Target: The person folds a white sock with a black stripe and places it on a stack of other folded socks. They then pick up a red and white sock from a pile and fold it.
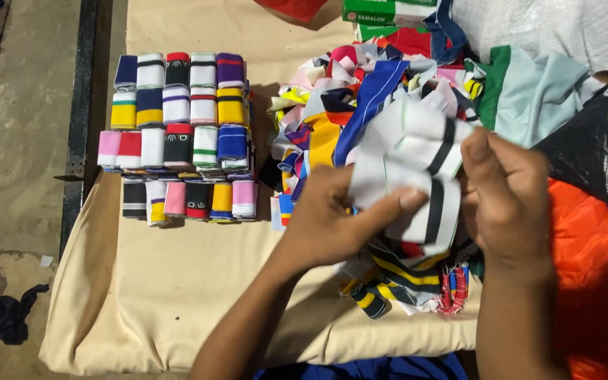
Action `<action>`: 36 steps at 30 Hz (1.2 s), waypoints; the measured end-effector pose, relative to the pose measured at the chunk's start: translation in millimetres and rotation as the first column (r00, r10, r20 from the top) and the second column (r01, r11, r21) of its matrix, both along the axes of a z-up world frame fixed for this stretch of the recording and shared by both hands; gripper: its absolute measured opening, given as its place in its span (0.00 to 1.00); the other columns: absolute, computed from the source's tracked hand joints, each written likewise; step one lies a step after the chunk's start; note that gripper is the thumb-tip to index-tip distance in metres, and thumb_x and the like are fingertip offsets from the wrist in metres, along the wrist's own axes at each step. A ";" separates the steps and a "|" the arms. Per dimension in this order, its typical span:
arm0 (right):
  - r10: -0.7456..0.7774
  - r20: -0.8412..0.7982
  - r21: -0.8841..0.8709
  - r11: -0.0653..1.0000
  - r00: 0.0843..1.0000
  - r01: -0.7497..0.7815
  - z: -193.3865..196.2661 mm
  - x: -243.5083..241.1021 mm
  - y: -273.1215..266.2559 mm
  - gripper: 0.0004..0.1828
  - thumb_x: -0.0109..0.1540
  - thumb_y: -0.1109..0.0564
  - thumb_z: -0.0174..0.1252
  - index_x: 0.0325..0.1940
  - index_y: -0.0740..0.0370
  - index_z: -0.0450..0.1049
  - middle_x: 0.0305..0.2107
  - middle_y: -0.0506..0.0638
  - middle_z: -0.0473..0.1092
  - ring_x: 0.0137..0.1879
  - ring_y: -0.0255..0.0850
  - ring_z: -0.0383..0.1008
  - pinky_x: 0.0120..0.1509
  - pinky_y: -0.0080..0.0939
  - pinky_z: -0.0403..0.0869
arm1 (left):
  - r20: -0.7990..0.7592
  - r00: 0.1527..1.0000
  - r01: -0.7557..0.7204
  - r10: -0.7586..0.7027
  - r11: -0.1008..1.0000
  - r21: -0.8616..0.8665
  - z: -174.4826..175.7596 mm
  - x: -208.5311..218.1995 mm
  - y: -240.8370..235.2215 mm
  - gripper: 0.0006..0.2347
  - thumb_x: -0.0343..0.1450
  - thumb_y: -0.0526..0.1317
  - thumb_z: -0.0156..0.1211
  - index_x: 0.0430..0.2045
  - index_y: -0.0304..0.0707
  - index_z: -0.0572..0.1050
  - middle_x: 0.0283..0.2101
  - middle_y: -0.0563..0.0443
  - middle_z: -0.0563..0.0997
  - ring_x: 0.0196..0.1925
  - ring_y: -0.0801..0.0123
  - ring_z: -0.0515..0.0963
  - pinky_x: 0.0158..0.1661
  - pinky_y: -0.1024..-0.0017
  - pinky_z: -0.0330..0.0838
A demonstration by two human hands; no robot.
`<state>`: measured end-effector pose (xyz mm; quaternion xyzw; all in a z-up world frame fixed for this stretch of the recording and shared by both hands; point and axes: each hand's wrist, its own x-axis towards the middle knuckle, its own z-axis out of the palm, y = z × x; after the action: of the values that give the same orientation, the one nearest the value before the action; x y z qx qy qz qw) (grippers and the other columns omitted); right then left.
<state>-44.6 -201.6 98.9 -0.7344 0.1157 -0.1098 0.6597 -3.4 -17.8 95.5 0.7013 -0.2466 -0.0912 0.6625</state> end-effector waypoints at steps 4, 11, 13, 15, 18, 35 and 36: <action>0.072 -0.113 0.239 0.970 0.991 -0.043 -25.7 -21.9 6.3 0.43 0.56 0.27 0.52 0.54 0.70 0.71 0.46 0.62 0.75 0.58 0.55 0.79 0.63 0.49 0.78 | -0.111 0.988 -0.109 0.107 0.994 -0.015 37.0 19.5 -11.6 0.11 0.70 0.48 0.61 0.32 0.40 0.83 0.23 0.63 0.77 0.25 0.84 0.72 0.25 0.81 0.65; 0.357 -0.030 -0.109 0.927 0.934 -0.358 -9.9 -46.1 25.2 0.21 0.65 0.45 0.53 0.40 0.64 0.83 0.37 0.51 0.85 0.49 0.41 0.86 0.58 0.39 0.80 | -0.050 0.949 -0.309 0.312 0.949 0.069 7.3 42.4 -28.8 0.15 0.68 0.53 0.58 0.28 0.42 0.80 0.24 0.60 0.78 0.24 0.81 0.72 0.24 0.78 0.64; 0.414 -0.038 -0.186 0.891 0.909 -0.414 6.4 -47.4 26.1 0.20 0.67 0.49 0.50 0.40 0.61 0.85 0.38 0.47 0.86 0.54 0.39 0.86 0.62 0.38 0.79 | -0.026 0.944 -0.325 0.328 0.942 0.088 -6.1 41.2 -28.9 0.14 0.69 0.53 0.59 0.25 0.42 0.78 0.23 0.60 0.75 0.24 0.81 0.68 0.24 0.76 0.61; 0.509 0.044 -0.210 0.846 0.860 -0.490 16.8 -47.4 21.5 0.17 0.67 0.53 0.50 0.45 0.63 0.83 0.42 0.49 0.85 0.56 0.41 0.86 0.64 0.41 0.81 | -0.172 0.944 -0.262 0.281 0.957 0.126 -15.1 36.3 -29.8 0.21 0.68 0.52 0.62 0.11 0.49 0.57 0.13 0.66 0.56 0.18 0.83 0.53 0.20 0.74 0.45; 0.608 0.151 -0.344 0.771 0.779 -0.535 33.3 -33.4 14.9 0.15 0.66 0.58 0.52 0.48 0.66 0.81 0.45 0.54 0.83 0.52 0.42 0.87 0.62 0.39 0.80 | -0.226 0.925 -0.274 0.306 0.948 0.164 -32.2 31.9 -30.7 0.24 0.68 0.50 0.64 0.12 0.50 0.52 0.16 0.66 0.52 0.20 0.82 0.50 0.22 0.72 0.43; 0.240 0.218 0.252 0.923 0.946 -0.292 38.3 52.6 -5.1 0.33 0.68 0.46 0.49 0.73 0.68 0.57 0.60 0.65 0.71 0.57 0.52 0.80 0.64 0.50 0.84 | -0.226 0.960 0.228 -0.165 0.929 0.291 -5.8 -1.9 3.9 0.14 0.71 0.52 0.58 0.28 0.42 0.79 0.16 0.62 0.65 0.19 0.80 0.58 0.20 0.74 0.50; 0.239 0.233 0.248 0.923 0.943 -0.296 31.8 55.6 -7.3 0.27 0.70 0.46 0.49 0.68 0.64 0.60 0.61 0.64 0.72 0.58 0.52 0.81 0.66 0.49 0.83 | -0.137 0.984 0.155 -0.109 0.910 0.385 -9.3 -5.1 3.5 0.20 0.72 0.50 0.59 0.14 0.36 0.72 0.15 0.58 0.65 0.20 0.78 0.62 0.21 0.71 0.56</action>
<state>11.1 -208.9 130.7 -0.6283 -0.0380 -0.0734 0.7736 -8.5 -14.3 86.2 0.7957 -0.2323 -0.2231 0.5130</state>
